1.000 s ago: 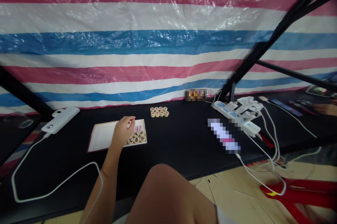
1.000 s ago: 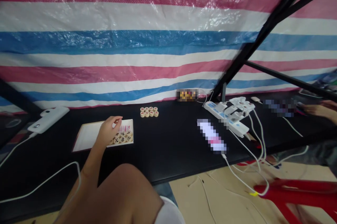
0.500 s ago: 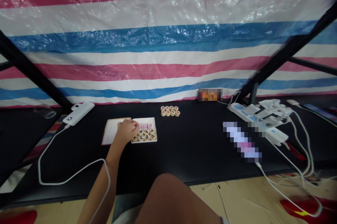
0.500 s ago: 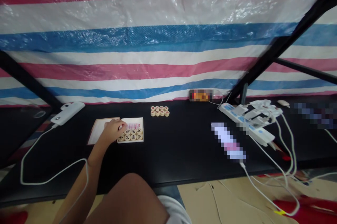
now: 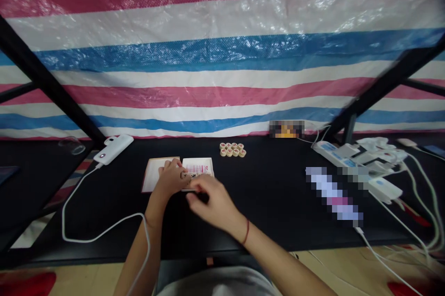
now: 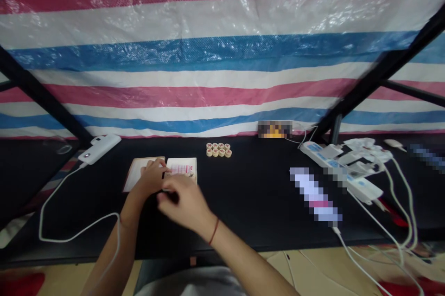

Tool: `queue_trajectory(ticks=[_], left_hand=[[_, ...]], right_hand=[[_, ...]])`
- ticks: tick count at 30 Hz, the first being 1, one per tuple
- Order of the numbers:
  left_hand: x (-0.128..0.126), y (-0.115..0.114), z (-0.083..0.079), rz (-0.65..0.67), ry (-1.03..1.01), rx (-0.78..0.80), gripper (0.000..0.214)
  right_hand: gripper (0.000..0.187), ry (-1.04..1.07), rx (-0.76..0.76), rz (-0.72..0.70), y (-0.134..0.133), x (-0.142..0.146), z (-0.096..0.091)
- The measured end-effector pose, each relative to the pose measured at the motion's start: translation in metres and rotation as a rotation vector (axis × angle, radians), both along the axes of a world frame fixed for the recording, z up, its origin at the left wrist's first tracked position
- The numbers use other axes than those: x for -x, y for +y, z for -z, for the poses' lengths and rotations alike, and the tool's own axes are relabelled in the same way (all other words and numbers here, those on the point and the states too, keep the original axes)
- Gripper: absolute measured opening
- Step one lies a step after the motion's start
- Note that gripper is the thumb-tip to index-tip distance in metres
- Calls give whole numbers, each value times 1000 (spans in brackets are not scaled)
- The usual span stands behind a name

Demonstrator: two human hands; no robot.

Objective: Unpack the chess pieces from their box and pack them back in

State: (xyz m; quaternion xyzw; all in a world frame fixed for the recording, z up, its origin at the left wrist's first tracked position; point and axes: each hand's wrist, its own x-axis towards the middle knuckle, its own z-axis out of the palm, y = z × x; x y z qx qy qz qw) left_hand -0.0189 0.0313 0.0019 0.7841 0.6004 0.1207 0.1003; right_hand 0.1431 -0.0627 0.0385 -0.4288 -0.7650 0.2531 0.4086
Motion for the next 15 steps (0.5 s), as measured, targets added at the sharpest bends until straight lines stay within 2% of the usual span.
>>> queue_trajectory(ticks=[2,3,7,10,15], left_hand=[[2,0,0,10,-1,10,19],[2,-1,0,14,-11,4,19],[4,-1,1,20,-56,-11,15],[4,-1,-2,46,-63,7,12],[5,-2,-6,85,-95,81,9]], right_hand=[[39,-187,6,215,21,-19,21],[49,-281,10,246,28,-28,33],[46,-411,37,283,39,-44,69],[44,-401,29,294,37,-42,78],[46,-370,72,281,44,-41,78]])
